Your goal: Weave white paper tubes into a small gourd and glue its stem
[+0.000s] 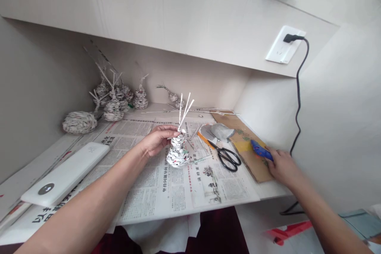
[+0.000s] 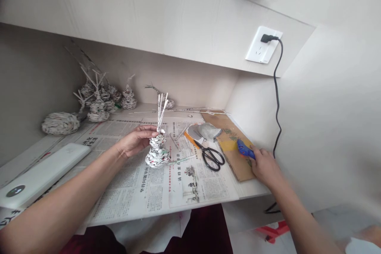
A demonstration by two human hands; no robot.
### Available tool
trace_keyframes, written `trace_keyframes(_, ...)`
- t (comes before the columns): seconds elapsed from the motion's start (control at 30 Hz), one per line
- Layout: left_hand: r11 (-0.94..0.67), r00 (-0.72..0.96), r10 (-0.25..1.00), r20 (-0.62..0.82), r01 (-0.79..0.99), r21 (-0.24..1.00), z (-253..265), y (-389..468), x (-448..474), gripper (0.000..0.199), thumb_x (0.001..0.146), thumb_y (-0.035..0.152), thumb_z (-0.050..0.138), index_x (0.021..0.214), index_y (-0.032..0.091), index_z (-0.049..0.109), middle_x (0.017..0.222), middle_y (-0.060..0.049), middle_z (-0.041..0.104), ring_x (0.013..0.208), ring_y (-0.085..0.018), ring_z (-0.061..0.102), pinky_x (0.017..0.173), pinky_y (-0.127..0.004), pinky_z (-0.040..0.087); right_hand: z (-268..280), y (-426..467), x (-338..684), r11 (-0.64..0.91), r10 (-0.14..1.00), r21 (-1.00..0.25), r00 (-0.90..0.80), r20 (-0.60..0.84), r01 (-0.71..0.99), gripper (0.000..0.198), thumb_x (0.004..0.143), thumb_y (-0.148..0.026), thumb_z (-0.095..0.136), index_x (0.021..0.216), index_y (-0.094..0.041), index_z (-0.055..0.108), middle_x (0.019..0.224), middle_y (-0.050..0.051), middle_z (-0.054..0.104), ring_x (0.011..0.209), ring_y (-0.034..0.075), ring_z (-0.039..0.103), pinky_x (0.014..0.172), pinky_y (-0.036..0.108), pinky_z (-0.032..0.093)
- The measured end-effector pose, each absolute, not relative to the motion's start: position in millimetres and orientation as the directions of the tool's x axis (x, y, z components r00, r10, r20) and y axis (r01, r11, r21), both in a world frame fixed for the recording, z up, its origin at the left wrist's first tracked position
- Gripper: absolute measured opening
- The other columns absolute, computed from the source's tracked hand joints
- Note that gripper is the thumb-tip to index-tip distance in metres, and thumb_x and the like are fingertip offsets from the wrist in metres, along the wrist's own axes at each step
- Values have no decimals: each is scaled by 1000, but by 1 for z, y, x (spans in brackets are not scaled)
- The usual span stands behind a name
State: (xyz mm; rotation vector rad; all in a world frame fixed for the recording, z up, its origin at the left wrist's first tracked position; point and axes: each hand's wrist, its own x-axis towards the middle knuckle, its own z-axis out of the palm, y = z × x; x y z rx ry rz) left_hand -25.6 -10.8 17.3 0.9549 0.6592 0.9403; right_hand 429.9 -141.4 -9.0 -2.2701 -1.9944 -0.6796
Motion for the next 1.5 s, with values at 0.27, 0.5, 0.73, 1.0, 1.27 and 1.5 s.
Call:
trace_keyframes(0.27,246,422,904,-74,-370,896,17,-11,-26,30,56,17,86,83,13,72,80,-7,71,70,-17,65,67,-28,51,21,-126,345,-325,848,86,250,468,942,48,81,-29,53,126,-15,58,108,17,67,105,39,55,83,52,41)
trace_keyframes(0.5,247,413,909,-58,-422,872,15,-11,-25,29,55,16,87,79,13,71,75,-5,71,66,-15,65,65,-26,52,40,-86,194,338,886,-608,-25,463,718,16,83,-34,62,90,-25,72,88,3,72,90,22,62,82,35,46)
trace_keyframes(0.73,236,415,909,-31,-453,860,12,-7,-27,26,58,16,86,80,12,73,72,-3,71,64,-13,65,64,-24,53,33,-53,143,345,922,-856,34,386,384,18,79,-34,66,83,-18,73,83,5,74,78,19,65,74,30,50)
trace_keyframes(1.0,215,353,934,-60,-420,882,9,-10,-20,27,54,16,87,78,14,74,71,-3,72,63,-13,65,64,-23,51,21,-51,138,318,915,-904,159,372,287,12,74,-30,66,70,-19,70,66,1,67,65,15,59,62,26,47)
trace_keyframes(1.27,167,235,969,-75,-401,901,12,-20,-8,30,51,21,89,76,13,74,70,-5,73,62,-14,65,62,-24,50,22,-58,135,452,739,-687,192,646,569,11,71,-15,61,62,-21,63,64,-1,59,74,18,54,73,30,44)
trace_keyframes(1.5,9,147,988,48,-369,929,5,-21,-4,28,53,23,88,75,15,75,75,-4,73,68,-15,65,69,-27,51,23,-60,135,515,563,-398,50,825,759,15,71,-10,59,64,-23,61,66,1,58,79,21,51,78,36,46)
